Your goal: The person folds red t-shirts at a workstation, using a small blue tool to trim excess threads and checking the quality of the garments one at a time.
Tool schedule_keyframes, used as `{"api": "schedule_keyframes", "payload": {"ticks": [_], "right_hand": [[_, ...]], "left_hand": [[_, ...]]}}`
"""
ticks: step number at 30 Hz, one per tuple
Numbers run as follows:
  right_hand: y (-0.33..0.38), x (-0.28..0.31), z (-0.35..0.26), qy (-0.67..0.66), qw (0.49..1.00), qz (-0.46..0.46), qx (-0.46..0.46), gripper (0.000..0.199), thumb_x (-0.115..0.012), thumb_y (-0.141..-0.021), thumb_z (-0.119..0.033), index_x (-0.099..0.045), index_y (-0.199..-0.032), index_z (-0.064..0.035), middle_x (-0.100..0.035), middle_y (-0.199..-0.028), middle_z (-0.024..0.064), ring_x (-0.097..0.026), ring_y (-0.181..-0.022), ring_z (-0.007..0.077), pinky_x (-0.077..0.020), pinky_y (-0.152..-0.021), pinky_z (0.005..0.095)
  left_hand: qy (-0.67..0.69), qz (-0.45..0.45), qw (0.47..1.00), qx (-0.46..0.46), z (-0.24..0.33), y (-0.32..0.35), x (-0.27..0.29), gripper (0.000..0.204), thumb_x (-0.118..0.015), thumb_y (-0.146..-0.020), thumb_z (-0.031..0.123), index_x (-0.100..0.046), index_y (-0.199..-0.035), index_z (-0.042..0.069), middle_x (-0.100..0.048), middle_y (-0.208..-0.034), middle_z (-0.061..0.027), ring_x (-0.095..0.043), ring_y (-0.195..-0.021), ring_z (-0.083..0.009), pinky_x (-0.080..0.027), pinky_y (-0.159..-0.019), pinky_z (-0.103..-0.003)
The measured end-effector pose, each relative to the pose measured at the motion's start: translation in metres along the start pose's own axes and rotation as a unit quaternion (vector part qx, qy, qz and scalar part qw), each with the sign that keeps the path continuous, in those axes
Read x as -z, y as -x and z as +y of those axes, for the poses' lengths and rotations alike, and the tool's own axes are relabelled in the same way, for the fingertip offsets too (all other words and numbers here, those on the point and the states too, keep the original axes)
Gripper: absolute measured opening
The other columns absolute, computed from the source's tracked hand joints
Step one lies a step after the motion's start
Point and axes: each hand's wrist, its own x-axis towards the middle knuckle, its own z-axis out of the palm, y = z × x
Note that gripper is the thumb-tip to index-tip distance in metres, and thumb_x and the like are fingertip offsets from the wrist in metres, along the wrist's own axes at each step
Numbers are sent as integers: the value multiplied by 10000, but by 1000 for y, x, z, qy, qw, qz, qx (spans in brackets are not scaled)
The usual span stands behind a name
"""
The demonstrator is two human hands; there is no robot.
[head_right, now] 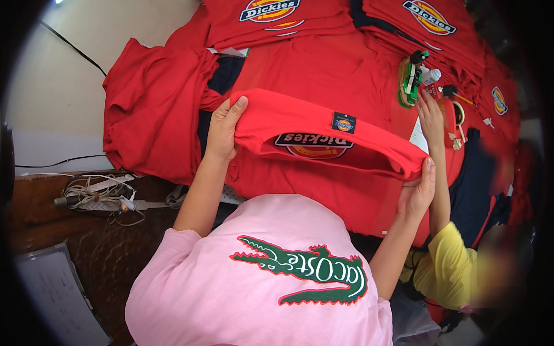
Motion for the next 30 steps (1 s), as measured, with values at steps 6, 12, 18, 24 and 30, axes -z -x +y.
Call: {"api": "schedule_keyframes", "payload": {"ticks": [6,12,18,24,30], "right_hand": [[7,-36,16,485,833,40,262,421,-744,-953,-42,-573,-1337,-17,-570,-1436,136,-559,-1309,229,-444,-1096,369],[49,-142,51,316,886,-331,-78,456,-843,-888,-147,-663,-1283,-6,-699,-1221,68,-639,-1164,176,-481,-1052,340],[28,-175,40,4,902,-360,-237,487,-450,-1126,-298,-445,-1515,-4,-698,-1292,204,-731,-1097,322,-551,-1030,423],[-24,-131,8,-113,954,-241,-140,648,-367,-1140,-404,-252,-1614,22,-360,-1618,313,-440,-1470,432,-424,-1168,546],[-34,-99,2,-175,953,-202,-143,656,-352,-1144,-392,-266,-1584,86,-295,-1650,314,-302,-1547,431,-295,-1258,558]], "left_hand": [[39,-13,998,55,10,-3,-25,311,-622,-1076,252,-681,-1288,33,-733,-1202,-56,-713,-1020,-119,-564,-890,-270],[23,-199,962,184,12,-9,-79,349,-586,-1088,312,-609,-1321,53,-713,-1069,-4,-661,-818,-53,-534,-748,-243],[-170,-280,933,150,-13,-18,-66,583,-396,-1119,511,-571,-1436,54,-720,-1179,-63,-682,-971,-152,-531,-901,-314],[-406,-296,847,175,-35,4,-25,574,-457,-1100,529,-756,-1104,40,-707,-969,-33,-633,-928,-147,-487,-885,-320],[-308,-243,901,186,-32,16,7,331,-628,-1069,317,-742,-975,21,-616,-842,69,-530,-829,-40,-439,-785,-246]]}}
